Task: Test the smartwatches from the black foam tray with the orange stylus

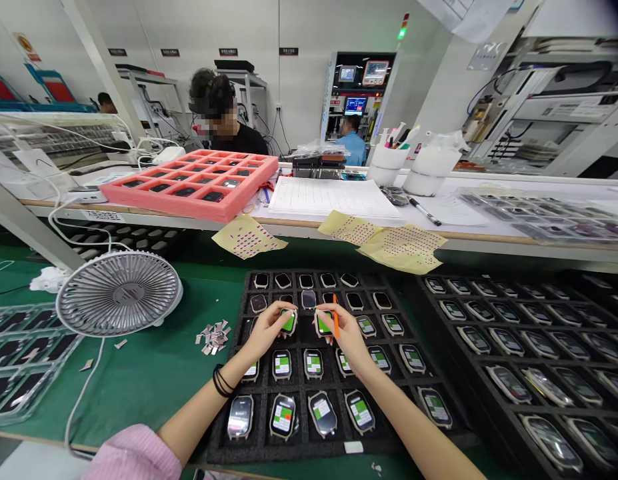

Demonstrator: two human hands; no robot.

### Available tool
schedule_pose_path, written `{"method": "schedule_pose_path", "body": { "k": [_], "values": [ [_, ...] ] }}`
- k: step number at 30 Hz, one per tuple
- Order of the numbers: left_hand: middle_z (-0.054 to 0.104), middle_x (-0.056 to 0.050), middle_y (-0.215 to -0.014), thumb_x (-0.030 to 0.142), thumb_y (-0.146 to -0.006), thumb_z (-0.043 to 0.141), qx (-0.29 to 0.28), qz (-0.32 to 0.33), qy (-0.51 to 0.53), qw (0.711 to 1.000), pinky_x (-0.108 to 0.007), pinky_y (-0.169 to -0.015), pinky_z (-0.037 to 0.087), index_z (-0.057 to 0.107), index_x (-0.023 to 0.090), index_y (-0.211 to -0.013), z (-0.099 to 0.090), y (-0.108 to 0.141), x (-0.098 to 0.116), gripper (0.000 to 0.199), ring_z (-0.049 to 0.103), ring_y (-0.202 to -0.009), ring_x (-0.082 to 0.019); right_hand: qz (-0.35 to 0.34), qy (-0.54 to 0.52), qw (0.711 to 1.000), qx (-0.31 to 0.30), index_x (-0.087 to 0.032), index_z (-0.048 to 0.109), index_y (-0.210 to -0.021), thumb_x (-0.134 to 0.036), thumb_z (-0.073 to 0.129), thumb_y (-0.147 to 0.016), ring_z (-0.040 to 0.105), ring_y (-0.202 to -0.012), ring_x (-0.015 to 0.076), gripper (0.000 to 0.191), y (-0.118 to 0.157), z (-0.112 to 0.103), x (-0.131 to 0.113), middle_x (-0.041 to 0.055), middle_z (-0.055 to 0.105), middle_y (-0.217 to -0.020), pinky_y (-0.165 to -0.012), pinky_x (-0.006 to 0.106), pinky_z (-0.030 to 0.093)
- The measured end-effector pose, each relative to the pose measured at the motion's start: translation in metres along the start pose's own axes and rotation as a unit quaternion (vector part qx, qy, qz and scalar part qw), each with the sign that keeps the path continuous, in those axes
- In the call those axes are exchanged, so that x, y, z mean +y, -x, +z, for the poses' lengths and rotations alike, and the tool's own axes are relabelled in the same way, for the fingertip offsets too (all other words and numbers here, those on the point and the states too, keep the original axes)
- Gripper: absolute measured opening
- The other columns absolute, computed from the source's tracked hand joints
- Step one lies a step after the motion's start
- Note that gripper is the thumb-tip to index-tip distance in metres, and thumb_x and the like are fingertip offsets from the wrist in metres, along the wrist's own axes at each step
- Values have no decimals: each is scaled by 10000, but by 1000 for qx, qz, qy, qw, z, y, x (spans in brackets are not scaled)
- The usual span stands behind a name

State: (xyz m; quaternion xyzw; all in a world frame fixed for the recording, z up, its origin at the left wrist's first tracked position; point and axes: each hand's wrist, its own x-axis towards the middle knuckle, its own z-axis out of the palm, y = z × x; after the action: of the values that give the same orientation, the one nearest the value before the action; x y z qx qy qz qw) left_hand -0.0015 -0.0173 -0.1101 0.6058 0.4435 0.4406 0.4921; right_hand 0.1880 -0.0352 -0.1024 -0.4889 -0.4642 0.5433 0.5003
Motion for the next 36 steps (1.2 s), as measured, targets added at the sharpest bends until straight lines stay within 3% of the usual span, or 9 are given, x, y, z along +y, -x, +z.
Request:
{"method": "schedule_pose_path", "body": {
  "k": [7, 20, 24, 28, 36],
  "values": [
    [552, -16, -772, 526, -781, 586, -2, -31, 1, 1000, -186, -450, 452, 609, 170, -896, 1, 0, 3, 375, 505, -637, -129, 1, -8, 1000, -25, -229, 645, -906, -494, 677, -738, 474, -439, 89, 315, -2, 0, 1, -30, 525, -679, -421, 238, 376],
    [617, -54, -912, 467, -837, 518, 8, 1, 4, 1000, -225, -525, 444, 615, 176, -970, -1, -1, 3, 334, 561, -713, -158, -1, -13, 1000, -26, -211, 625, -959, -479, 694, -726, 476, -442, 87, 362, -2, 1, 1, -52, 496, -626, -422, 226, 372],
    [632, -59, -956, 466, -839, 510, 19, 2, 7, 1000, -231, -565, 460, 624, 180, -957, -1, -2, 0, 330, 594, -805, -188, -15, -4, 999, -50, -216, 586, -1048, -396, 772, -657, 539, -520, 120, 468, -2, 2, 1, -37, 555, -670, -457, 236, 428],
    [628, -54, -956, 459, -832, 525, 13, -5, 10, 1000, -207, -524, 445, 619, 178, -970, -1, -2, -2, 327, 592, -793, -175, -29, -3, 998, -51, -221, 579, -1051, -338, 794, -632, 576, -596, 127, 485, -2, 2, 2, -23, 590, -749, -589, 273, 512],
    [596, -56, -1046, 411, -849, 531, -8, 0, 21, 1000, -188, -497, 437, 579, 184, -1038, -1, -1, -5, 299, 564, -725, -128, -18, -21, 999, -42, -218, 597, -1058, -386, 699, -732, 564, -528, 115, 381, -4, 1, 5, -27, 546, -716, -399, 203, 396]
  ]
}}
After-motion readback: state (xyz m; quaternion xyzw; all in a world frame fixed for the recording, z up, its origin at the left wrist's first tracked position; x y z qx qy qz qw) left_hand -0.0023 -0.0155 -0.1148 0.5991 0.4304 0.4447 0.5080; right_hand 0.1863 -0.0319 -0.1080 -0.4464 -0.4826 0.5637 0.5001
